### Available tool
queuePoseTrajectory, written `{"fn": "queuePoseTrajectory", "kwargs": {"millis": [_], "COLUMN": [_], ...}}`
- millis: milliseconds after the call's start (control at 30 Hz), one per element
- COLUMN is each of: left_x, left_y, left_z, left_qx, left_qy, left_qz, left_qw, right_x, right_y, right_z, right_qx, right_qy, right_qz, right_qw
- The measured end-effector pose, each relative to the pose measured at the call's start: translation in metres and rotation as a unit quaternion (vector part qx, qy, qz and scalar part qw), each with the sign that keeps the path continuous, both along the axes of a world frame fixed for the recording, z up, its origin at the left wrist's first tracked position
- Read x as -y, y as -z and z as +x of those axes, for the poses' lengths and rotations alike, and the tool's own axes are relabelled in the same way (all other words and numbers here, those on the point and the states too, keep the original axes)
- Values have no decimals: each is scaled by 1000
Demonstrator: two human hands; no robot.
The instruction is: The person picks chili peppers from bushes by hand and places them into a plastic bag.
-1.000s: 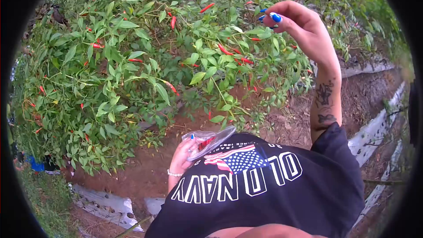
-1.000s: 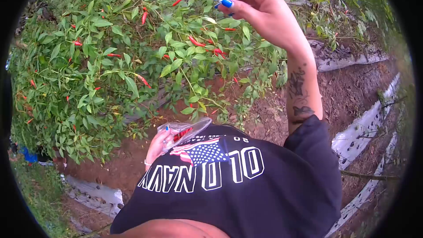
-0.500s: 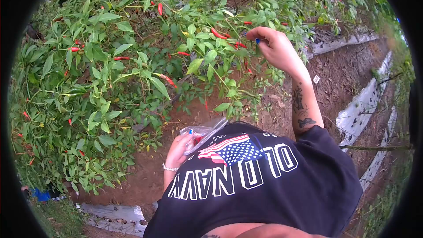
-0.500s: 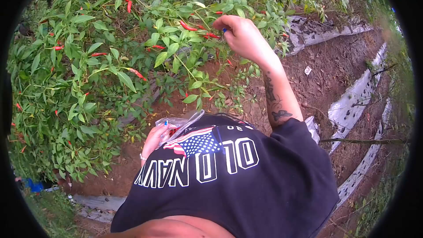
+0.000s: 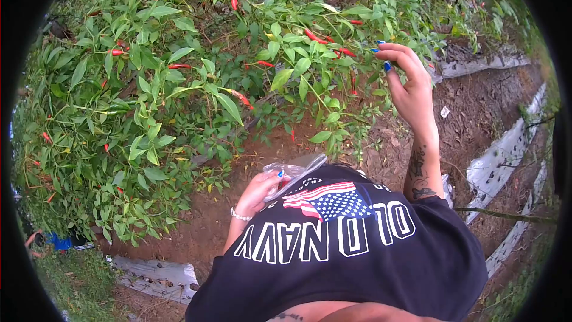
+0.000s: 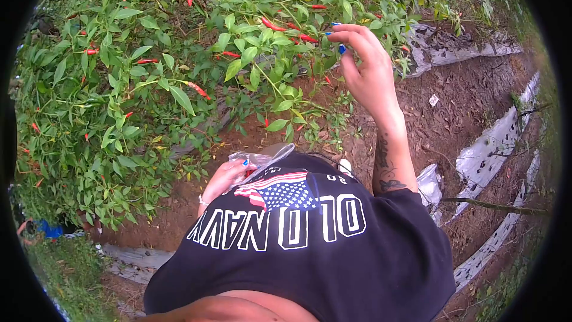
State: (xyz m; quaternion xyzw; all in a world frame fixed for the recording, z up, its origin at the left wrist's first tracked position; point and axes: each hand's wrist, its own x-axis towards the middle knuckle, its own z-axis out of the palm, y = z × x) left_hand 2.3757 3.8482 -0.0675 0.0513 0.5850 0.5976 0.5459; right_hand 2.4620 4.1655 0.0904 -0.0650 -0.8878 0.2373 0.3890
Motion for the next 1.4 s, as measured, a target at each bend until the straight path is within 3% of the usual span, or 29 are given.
{"fn": "queuePoseTrajectory", "kwargs": {"millis": [333,467,600,667,733,1000,1100,1200,1333,1400], "left_x": [-41,-49,-45,-46,-50,-44,-45,-52,-56,-58], "left_y": [11,6,12,14,16,18,20,15,19,19], "left_z": [31,38,44,49,56,56,55,52,46,43], "left_qx": [17,-2,5,-2,-14,-6,-4,1,12,6], "left_qy": [-87,-60,-68,-98,-131,-125,-120,-116,-111,-104], "left_qz": [49,56,58,67,76,74,83,82,84,81], "left_qw": [995,997,996,993,988,989,989,990,990,991], "right_x": [-6,13,17,4,-4,-9,-22,-29,-47,-52], "right_y": [1,-16,-12,-5,3,1,-12,-40,-33,-30], "right_z": [15,-5,-53,-85,-107,-136,-143,-137,-150,-153], "right_qx": [-57,-18,-41,-48,44,148,233,331,329,331], "right_qy": [-67,-230,-191,-182,-123,-82,-194,-267,-308,-310], "right_qz": [-69,12,-22,14,71,81,-78,-328,-439,-449], "right_qw": [994,973,981,982,989,982,950,844,778,770]}}
